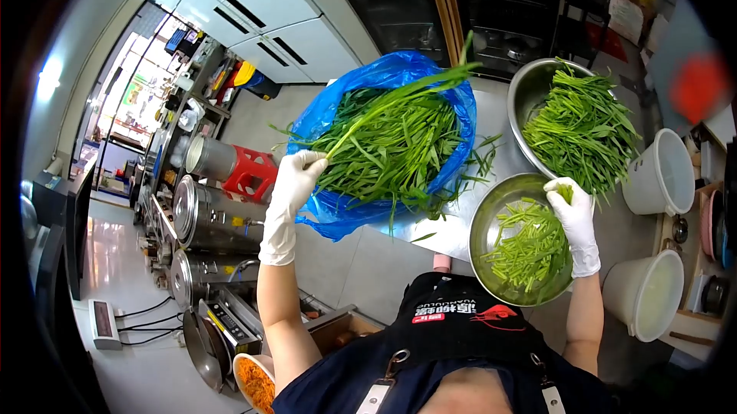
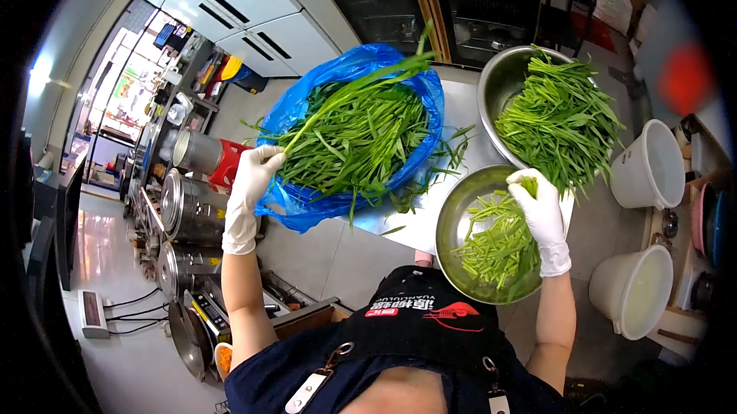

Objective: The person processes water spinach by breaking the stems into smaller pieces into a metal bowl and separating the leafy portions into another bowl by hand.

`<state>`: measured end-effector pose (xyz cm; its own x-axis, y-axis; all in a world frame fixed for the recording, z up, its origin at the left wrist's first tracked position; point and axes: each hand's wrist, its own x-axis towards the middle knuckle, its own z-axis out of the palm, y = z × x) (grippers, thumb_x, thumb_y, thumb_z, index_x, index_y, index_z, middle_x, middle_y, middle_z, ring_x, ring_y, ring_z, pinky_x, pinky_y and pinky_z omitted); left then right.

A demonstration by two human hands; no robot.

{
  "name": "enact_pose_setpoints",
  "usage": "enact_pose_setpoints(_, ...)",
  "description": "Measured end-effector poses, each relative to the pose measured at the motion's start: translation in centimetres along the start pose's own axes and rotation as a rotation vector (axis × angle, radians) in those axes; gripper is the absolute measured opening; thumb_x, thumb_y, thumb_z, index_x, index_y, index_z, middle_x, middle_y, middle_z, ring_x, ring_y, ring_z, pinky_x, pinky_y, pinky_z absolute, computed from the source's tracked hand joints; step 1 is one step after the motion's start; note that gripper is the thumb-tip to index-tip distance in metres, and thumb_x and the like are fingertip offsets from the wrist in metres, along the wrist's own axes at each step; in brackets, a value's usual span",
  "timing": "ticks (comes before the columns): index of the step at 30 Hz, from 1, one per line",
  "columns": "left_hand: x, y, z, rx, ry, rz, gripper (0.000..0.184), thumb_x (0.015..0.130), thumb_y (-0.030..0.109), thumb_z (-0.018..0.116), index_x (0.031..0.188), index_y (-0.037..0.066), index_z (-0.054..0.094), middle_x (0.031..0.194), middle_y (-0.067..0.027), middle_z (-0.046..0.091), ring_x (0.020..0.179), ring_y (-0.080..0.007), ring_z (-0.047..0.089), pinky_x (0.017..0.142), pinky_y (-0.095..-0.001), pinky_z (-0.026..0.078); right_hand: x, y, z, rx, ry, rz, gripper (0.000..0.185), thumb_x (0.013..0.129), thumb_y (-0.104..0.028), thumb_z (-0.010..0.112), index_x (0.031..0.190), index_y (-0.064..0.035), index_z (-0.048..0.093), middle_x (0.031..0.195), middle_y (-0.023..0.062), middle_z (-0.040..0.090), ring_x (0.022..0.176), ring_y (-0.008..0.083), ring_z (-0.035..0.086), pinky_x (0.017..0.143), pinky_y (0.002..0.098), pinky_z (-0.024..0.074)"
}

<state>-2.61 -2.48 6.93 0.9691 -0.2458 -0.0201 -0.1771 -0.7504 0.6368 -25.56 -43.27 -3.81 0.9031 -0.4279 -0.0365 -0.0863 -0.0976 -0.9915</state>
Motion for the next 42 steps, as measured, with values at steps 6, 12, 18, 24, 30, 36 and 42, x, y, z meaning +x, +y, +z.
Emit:
enact_pose_setpoints(6, -2.2, -0.1, 1.6, -0.196, -0.112, -0.054, 0.019, 0.087, 0.013, 0.067, 0.097, -0.002, 0.072, 0.082, -0.0040, 0.070, 0.075, -0.0088, 0.059, 0.071, -0.0239, 0.046, 0.6, -1.6, 2.4, -0.012, -0.016, -0.044, 0.009, 0.087, -0.007, 0.064, 0.091, 0.0009, 0.065, 0.083, 0.0006, 0.064, 0.075, 0.0067, 0.056, 0.068, 0.0227, 0.0467)
enact_pose_setpoints(12, -4.7, 1.7, 2.6, -0.219, -0.159, -0.072, 0.017, 0.086, 0.012, 0.067, 0.096, -0.001, 0.072, 0.080, -0.0011, 0.067, 0.074, -0.0079, 0.056, 0.069, -0.0227, 0.043, 1.1, -3.4, 5.4, -0.103, -0.063, -0.164, 0.015, 0.087, -0.010, 0.065, 0.098, -0.0007, 0.065, 0.087, 0.0069, 0.068, 0.079, 0.0114, 0.063, 0.072, 0.0254, 0.0499)
enact_pose_setpoints(18, -5.5, 1.0, 3.9, -0.271, -0.213, -0.040, 0.014, 0.086, 0.011, 0.068, 0.093, -0.001, 0.072, 0.076, 0.0009, 0.063, 0.069, -0.0074, 0.051, 0.065, -0.0230, 0.041, 2.3, -5.1, 8.5, -0.431, 0.005, -0.613, 0.015, 0.083, -0.011, 0.066, 0.097, -0.0079, 0.066, 0.083, 0.0086, 0.067, 0.068, 0.0267, 0.066, 0.059, 0.0334, 0.0519)
enact_pose_setpoints(24, -6.5, 1.8, 4.7, -0.275, -0.326, 0.035, 0.015, 0.086, 0.008, 0.068, 0.094, -0.003, 0.070, 0.077, -0.0011, 0.059, 0.072, -0.0106, 0.052, 0.066, -0.0247, 0.041, 3.8, -5.6, 11.6, -0.655, -0.014, -0.890, 0.023, 0.079, -0.010, 0.068, 0.102, -0.0093, 0.067, 0.078, 0.0074, 0.063, 0.064, 0.0251, 0.062, 0.056, 0.0337, 0.0491)
enact_pose_setpoints(30, -6.8, 2.2, 4.9, -0.279, -0.415, 0.164, 0.015, 0.086, 0.006, 0.066, 0.098, -0.002, 0.070, 0.078, -0.0023, 0.057, 0.074, -0.0123, 0.051, 0.069, -0.0253, 0.041, 4.1, -5.2, 12.1, -0.762, -0.114, -0.864, 0.022, 0.080, -0.015, 0.067, 0.101, -0.0110, 0.067, 0.078, 0.0057, 0.061, 0.067, 0.0249, 0.062, 0.058, 0.0357, 0.0493)
enact_pose_setpoints(36, -6.5, 2.7, 6.4, -0.303, -0.474, 0.091, 0.019, 0.087, 0.008, 0.062, 0.100, -0.004, 0.069, 0.078, -0.0010, 0.054, 0.075, -0.0111, 0.049, 0.071, -0.0251, 0.039, 4.5, -4.2, 11.5, -0.632, -0.192, -0.683, 0.014, 0.081, -0.015, 0.066, 0.093, -0.0081, 0.069, 0.078, 0.0048, 0.064, 0.071, 0.0227, 0.064, 0.061, 0.0307, 0.0497)
enact_pose_setpoints(42, -5.7, 2.1, 8.6, -0.267, -0.488, 0.046, 0.019, 0.088, 0.009, 0.060, 0.099, -0.002, 0.070, 0.079, -0.0018, 0.058, 0.076, -0.0117, 0.051, 0.074, -0.0252, 0.041, 7.2, -2.1, 8.9, -0.011, -0.088, -0.053, 0.011, 0.085, -0.012, 0.064, 0.088, -0.0031, 0.070, 0.076, 0.0010, 0.066, 0.069, 0.0066, 0.056, 0.065, 0.0249, 0.0465)
